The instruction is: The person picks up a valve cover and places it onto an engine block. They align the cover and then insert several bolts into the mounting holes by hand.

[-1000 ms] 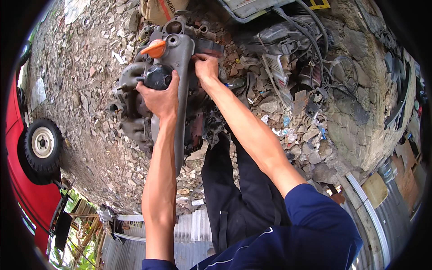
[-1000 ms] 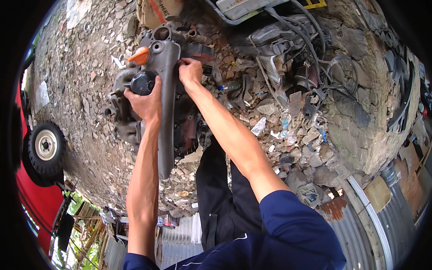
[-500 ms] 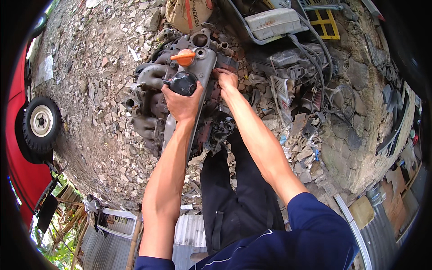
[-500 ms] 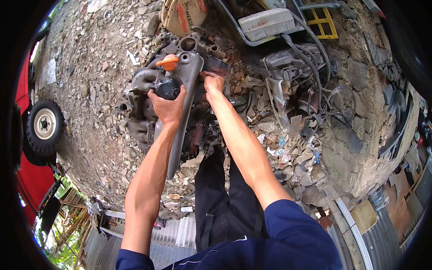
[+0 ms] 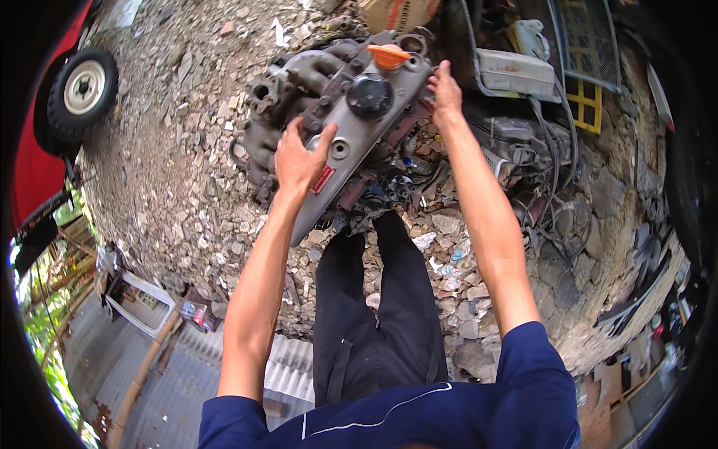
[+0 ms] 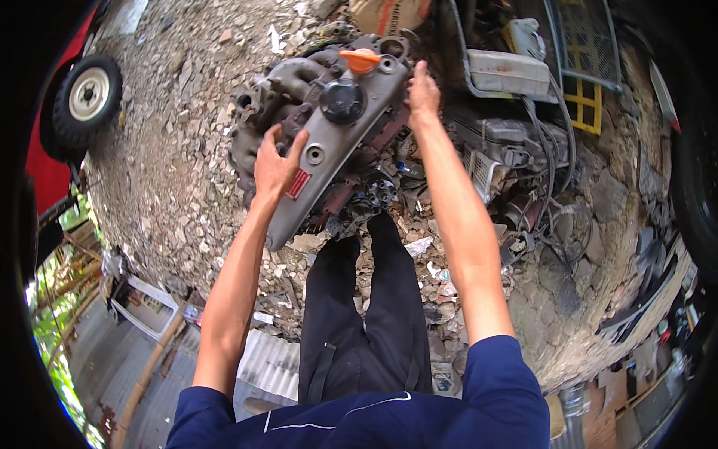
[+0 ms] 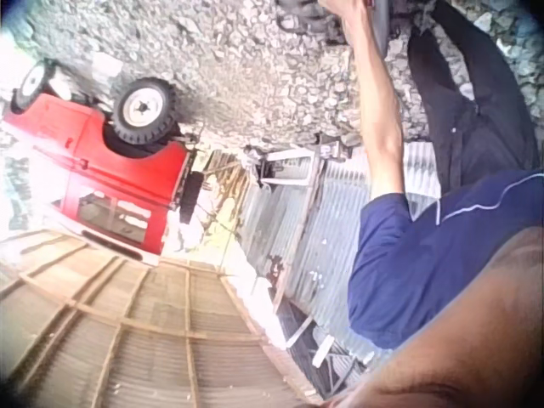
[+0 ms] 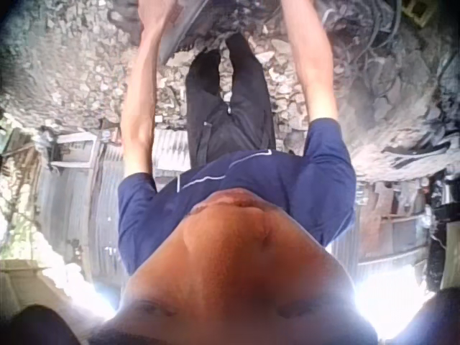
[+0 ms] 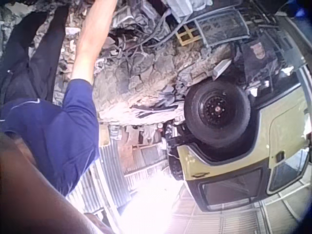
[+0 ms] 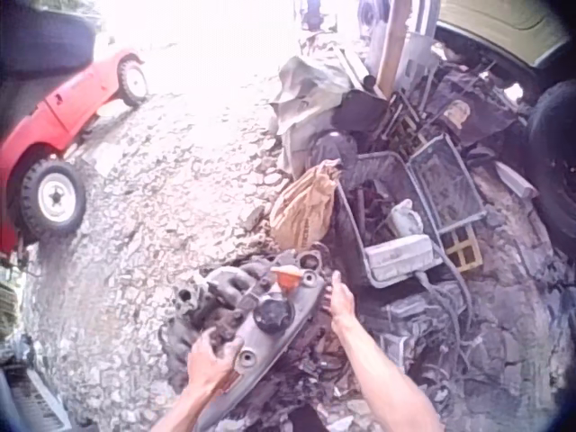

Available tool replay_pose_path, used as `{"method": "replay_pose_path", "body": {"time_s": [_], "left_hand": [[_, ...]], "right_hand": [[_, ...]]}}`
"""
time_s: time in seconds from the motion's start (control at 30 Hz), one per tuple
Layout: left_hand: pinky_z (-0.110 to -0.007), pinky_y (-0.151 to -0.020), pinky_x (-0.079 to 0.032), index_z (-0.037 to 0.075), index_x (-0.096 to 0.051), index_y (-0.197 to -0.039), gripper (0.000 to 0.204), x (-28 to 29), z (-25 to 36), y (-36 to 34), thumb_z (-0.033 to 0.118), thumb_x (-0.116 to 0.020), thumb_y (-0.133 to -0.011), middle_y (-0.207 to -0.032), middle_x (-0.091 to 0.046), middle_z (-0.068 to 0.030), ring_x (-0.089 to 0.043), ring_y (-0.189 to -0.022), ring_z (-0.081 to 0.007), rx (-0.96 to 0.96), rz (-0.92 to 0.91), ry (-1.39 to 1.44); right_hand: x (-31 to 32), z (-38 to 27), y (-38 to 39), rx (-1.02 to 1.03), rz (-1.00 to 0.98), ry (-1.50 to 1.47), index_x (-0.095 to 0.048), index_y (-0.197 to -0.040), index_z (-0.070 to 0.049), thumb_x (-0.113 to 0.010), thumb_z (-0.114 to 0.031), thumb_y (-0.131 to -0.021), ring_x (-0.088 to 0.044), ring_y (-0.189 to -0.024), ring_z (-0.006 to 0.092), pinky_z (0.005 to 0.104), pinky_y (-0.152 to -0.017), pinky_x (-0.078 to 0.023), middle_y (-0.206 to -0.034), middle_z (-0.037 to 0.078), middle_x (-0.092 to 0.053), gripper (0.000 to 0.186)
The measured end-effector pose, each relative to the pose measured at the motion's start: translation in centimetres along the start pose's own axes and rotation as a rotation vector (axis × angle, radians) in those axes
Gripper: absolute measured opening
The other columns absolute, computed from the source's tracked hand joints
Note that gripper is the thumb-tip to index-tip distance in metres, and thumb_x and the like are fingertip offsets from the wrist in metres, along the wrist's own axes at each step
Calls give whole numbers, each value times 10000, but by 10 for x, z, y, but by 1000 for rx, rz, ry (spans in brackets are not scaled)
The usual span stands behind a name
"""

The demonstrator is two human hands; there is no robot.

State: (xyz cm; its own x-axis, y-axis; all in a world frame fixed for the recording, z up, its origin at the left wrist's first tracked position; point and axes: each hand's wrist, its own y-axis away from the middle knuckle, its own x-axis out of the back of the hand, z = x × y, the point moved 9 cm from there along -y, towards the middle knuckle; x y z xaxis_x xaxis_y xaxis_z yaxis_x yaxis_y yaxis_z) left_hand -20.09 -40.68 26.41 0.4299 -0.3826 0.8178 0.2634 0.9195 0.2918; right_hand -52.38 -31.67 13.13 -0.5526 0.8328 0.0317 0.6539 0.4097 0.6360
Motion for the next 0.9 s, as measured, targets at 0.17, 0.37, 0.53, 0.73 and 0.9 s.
{"method": "replay_pose_path", "body": {"time_s": [0.17, 0.37, 0.53, 0.73, 0.9], "left_hand": [[-438, -1112, -250, -3, -471, -1345, 926, -15, -31, 53, 741, -518, -796, -1318, -528, -188, -464, -1272, -314, 143, 22, -128], [-424, -1055, -294, 23, -542, -1273, 814, -8, -27, 54, 698, -529, -820, -1235, -583, -146, -523, -1189, -286, 156, 158, -129], [-443, -1021, -313, 23, -572, -1228, 764, -8, -30, 51, 668, -549, -819, -1202, -596, -141, -543, -1151, -281, 142, 203, -135], [-461, -1000, -314, 46, -567, -1233, 742, -7, -28, 48, 659, -559, -814, -1192, -591, -133, -547, -1136, -279, 155, 172, -142], [-457, -1012, -301, 56, -559, -1250, 748, -7, -29, 46, 653, -577, -800, -1217, -579, -128, -538, -1158, -269, 167, 142, -144]], "right_hand": [[-38, -33, -14, 106, -327, 177, -547, -1297, 5, -450, -828, -783, -492, -1184, 206, 425, -1039, -324, -1226, 127, -586, 984], [-46, -51, -17, 241, -145, 704, -705, -1014, 0, -456, -826, -785, -559, -881, 220, 355, -829, -423, -935, 106, -666, 892], [-48, -63, -8, 359, 34, 792, -694, -844, 42, -388, -749, -873, -546, -705, 284, 416, -727, -424, -677, 178, -593, 848], [-49, -67, -2, 407, 58, 789, -715, -914, 14, -397, -681, -907, -587, -734, 311, 425, -733, -430, -716, 202, -629, 764], [-48, -69, 2, 436, 74, 802, -667, -816, 50, -405, -657, -916, -506, -624, 277, 440, -656, -401, -611, 171, -545, 761]]}}
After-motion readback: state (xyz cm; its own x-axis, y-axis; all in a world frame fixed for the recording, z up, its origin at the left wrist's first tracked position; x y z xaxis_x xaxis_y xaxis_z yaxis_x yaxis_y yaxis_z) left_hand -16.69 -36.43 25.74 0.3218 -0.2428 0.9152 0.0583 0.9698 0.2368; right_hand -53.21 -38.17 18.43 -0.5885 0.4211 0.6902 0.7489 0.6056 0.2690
